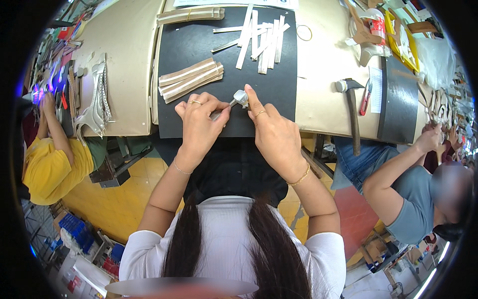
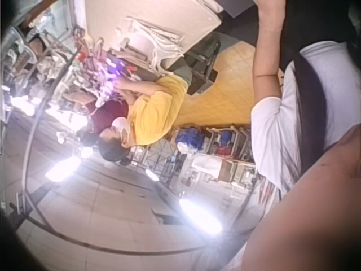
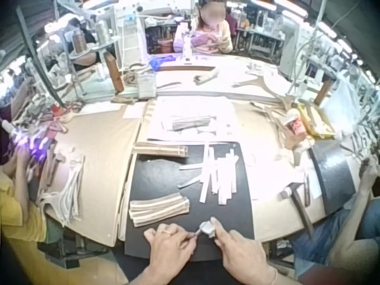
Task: The person repeatedly picks up small wooden strips, applies glue from a bottle, and presses them onto a small metal fixture. The process is repeated for multiple strips in a workshop setting with other workers visible in the background.
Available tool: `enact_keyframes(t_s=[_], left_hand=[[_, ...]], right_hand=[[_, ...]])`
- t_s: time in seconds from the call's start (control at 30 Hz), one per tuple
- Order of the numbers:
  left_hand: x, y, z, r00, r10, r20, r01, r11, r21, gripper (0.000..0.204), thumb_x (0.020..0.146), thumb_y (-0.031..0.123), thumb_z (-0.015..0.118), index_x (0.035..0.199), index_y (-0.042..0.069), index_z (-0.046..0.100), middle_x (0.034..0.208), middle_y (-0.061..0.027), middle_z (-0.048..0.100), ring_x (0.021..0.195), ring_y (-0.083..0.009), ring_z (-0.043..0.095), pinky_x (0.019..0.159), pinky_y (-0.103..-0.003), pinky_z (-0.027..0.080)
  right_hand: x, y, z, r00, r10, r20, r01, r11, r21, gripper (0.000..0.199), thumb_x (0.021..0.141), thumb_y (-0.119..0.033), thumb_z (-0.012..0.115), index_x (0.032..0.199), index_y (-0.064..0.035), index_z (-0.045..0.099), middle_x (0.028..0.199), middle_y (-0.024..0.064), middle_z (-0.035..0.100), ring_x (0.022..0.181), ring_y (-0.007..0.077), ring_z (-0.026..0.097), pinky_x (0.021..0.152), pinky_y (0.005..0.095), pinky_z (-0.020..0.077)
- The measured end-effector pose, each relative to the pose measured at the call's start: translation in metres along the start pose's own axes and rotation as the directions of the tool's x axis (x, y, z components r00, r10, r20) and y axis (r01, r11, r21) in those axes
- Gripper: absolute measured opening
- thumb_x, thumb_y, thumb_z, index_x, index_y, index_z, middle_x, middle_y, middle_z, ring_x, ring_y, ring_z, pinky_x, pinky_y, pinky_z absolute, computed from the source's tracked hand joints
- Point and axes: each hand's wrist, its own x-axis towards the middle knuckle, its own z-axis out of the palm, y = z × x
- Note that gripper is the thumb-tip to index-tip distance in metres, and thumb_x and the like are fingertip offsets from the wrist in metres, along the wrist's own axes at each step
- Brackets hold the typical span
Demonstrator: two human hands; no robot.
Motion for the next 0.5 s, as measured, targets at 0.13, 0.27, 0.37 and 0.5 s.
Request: enact_keyframes(t_s=[0.13, 0.27, 0.37, 0.5], left_hand=[[0.0, 0.002, 0.001, 1.0, -0.003, -0.006, 0.003, 1.0, 0.016, 0.005, 0.079, 0.016, 0.081, 0.081, 0.012, 0.078, 0.081, 0.002, 0.064, 0.086, -0.0191, 0.057, 0.083, -0.039, 0.028], [0.001, 0.003, 0.001, 1.0, -0.002, -0.002, 0.002, 1.0, 0.027, 0.006, 0.078, 0.016, 0.081, 0.081, 0.013, 0.077, 0.081, 0.0018, 0.063, 0.085, -0.0197, 0.056, 0.083, -0.039, 0.028], [0.002, 0.003, 0.001, 1.0, -0.005, 0.001, 0.005, 1.0, 0.028, 0.006, 0.078, 0.016, 0.08, 0.08, 0.012, 0.076, 0.08, 0.0018, 0.063, 0.085, -0.0198, 0.056, 0.083, -0.04, 0.028], [0.0, 0.005, 0.001, 1.0, -0.007, -0.009, 0.007, 0.999, 0.052, 0.006, 0.078, 0.016, 0.08, 0.079, 0.012, 0.075, 0.08, 0.0018, 0.063, 0.084, -0.02, 0.056, 0.082, -0.04, 0.028]], right_hand=[[-0.005, -0.006, -0.006, 0.976, 0.028, -0.218, 0.028, 0.967, 0.252, 0.056, 0.101, -0.015, 0.061, 0.155, -0.0199, 0.047, 0.081, 0.0108, 0.061, 0.064, 0.0313, 0.065, 0.056, 0.0423, 0.0519], [-0.003, -0.007, -0.003, 0.999, -0.027, -0.025, 0.028, 0.999, 0.035, 0.058, 0.1, -0.014, 0.062, 0.155, -0.0198, 0.047, 0.081, 0.0104, 0.06, 0.065, 0.031, 0.065, 0.056, 0.0422, 0.0511], [-0.003, -0.006, -0.001, 1.0, -0.008, -0.028, 0.007, 0.999, -0.043, 0.057, 0.1, -0.013, 0.061, 0.155, -0.02, 0.048, 0.081, 0.0107, 0.061, 0.066, 0.0311, 0.065, 0.056, 0.0425, 0.0509], [-0.007, -0.011, 0.0, 0.929, -0.065, -0.365, 0.148, 0.967, 0.206, 0.061, 0.096, -0.01, 0.065, 0.154, -0.0165, 0.048, 0.079, 0.0099, 0.059, 0.063, 0.0304, 0.064, 0.056, 0.0411, 0.0511]])
